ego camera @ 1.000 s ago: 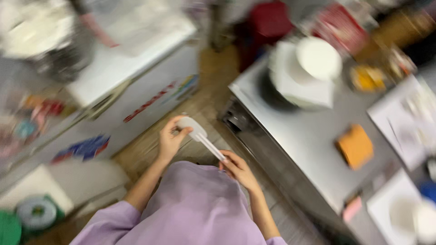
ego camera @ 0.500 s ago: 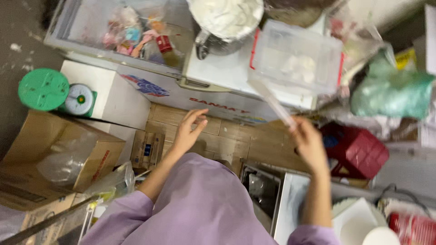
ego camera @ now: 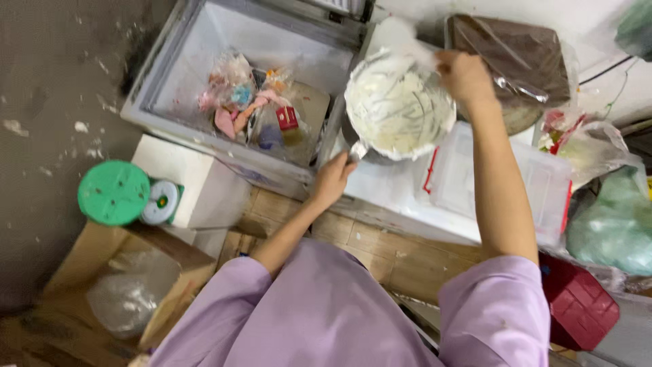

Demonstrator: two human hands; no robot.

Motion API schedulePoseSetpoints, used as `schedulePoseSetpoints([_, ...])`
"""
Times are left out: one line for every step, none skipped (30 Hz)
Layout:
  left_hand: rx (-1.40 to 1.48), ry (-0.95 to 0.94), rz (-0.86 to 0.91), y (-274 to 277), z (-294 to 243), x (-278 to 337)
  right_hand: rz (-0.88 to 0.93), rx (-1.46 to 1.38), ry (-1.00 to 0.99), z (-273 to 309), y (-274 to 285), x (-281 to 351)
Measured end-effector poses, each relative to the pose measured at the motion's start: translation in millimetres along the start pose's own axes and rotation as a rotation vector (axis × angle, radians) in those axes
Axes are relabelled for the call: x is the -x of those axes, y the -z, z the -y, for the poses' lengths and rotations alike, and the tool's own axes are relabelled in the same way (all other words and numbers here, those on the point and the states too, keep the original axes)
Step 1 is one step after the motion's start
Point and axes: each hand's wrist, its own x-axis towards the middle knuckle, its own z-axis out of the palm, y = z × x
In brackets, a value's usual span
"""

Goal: The person retrieves a bowl of cream from a freezer, cleans a long offset spatula with a cloth, prepares a piping bag, and places a cake base on a turntable.

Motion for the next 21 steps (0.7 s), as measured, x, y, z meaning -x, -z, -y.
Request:
schedulePoseSetpoints([-0.020, -0.020, 0.056, 5.7, 3.6, -0.8, 0.067, -0.011, 0.042, 10.8, -4.6, -4.8])
schedulePoseSetpoints([0.008, -0.029, 0.087, 11.6, 6.3, -5.6, 0.293, -0.009, 0.037, 21.0, -2.0, -3.8])
schedulePoseSetpoints([0.039, -0.035, 0.124, 17.8, 9.4, -7.6, 0.521, -0.012, 0.026, 32.6, 2.4, 5.2])
schedulePoseSetpoints([0.069, -0.041, 0.161, 23.9, 12.6, -9.2, 0.586, 0.042, 0.034, 41.9, 12.9, 20.6])
schedulePoseSetpoints([0.093, -0.050, 0.192, 27.5, 14.7, -12.4, 0.649, 0.105, 0.038, 46.0, 32.6, 36.5])
schedulePoseSetpoints([0.116, -0.060, 0.222, 33.1, 18.3, -14.9, 0.627, 0.128, 0.051, 45.5, 56.3, 47.6])
schedulePoseSetpoints([0.144, -0.068, 0.250, 36.0, 22.3, -19.5, 0.607, 0.156, 0.065, 39.8, 82.5, 54.8])
schedulePoseSetpoints([0.116, -0.082, 0.281, 38.8, 27.7, -29.4, 0.508, 0.141, 0.099, 27.9, 112.8, 52.9])
schedulePoseSetpoints([0.091, -0.085, 0.318, 42.3, 32.7, -34.0, 0.419, 0.120, 0.127, 19.3, 129.4, 54.8])
schedulePoseSetpoints([0.066, -0.088, 0.356, 45.7, 35.8, -36.4, 0.445, 0.292, -0.076, 10.1, 139.9, 56.3])
schedulePoseSetpoints([0.114, -0.069, 0.367, 50.3, 37.7, -42.1, 0.452, 0.467, -0.278, -3.1, 153.8, 55.0])
schedulePoseSetpoints([0.161, -0.049, 0.379, 55.8, 38.1, -46.7, 0.402, 0.530, -0.235, -14.5, 152.5, 55.6])
schedulePoseSetpoints([0.208, -0.027, 0.391, 60.4, 36.9, -50.3, 0.355, 0.593, -0.192, -27.9, 149.1, 55.7])
schedulePoseSetpoints([0.270, 0.002, 0.434, 63.0, 35.2, -55.1, 0.307, 0.656, -0.148, -41.1, 144.5, 60.6])
schedulePoseSetpoints([0.330, 0.032, 0.476, 66.1, 34.9, -61.2, 0.280, 0.640, -0.152, -52.6, 138.3, 69.6])
schedulePoseSetpoints([0.389, 0.061, 0.519, 68.1, 34.8, -66.1, 0.253, 0.626, -0.156, -62.1, 132.8, 80.0])
schedulePoseSetpoints([0.407, 0.074, 0.551, 68.5, 34.2, -69.8, 0.227, 0.611, -0.161, -68.7, 128.0, 91.9])
schedulePoseSetpoints([0.425, 0.086, 0.582, 67.8, 33.9, -73.6, 0.301, 0.669, -0.239, -69.7, 122.5, 107.9])
schedulePoseSetpoints([0.445, 0.099, 0.610, 66.2, 34.1, -76.9, 0.376, 0.727, -0.313, -66.5, 119.8, 124.7])
schedulePoseSetpoints([0.420, 0.094, 0.633, 67.1, 34.7, -78.8, 0.496, 0.640, -0.443, -56.5, 114.5, 142.7])
schedulePoseSetpoints([0.398, 0.089, 0.654, 69.4, 34.3, -79.2, 0.611, 0.552, -0.575, -37.3, 110.4, 167.4])
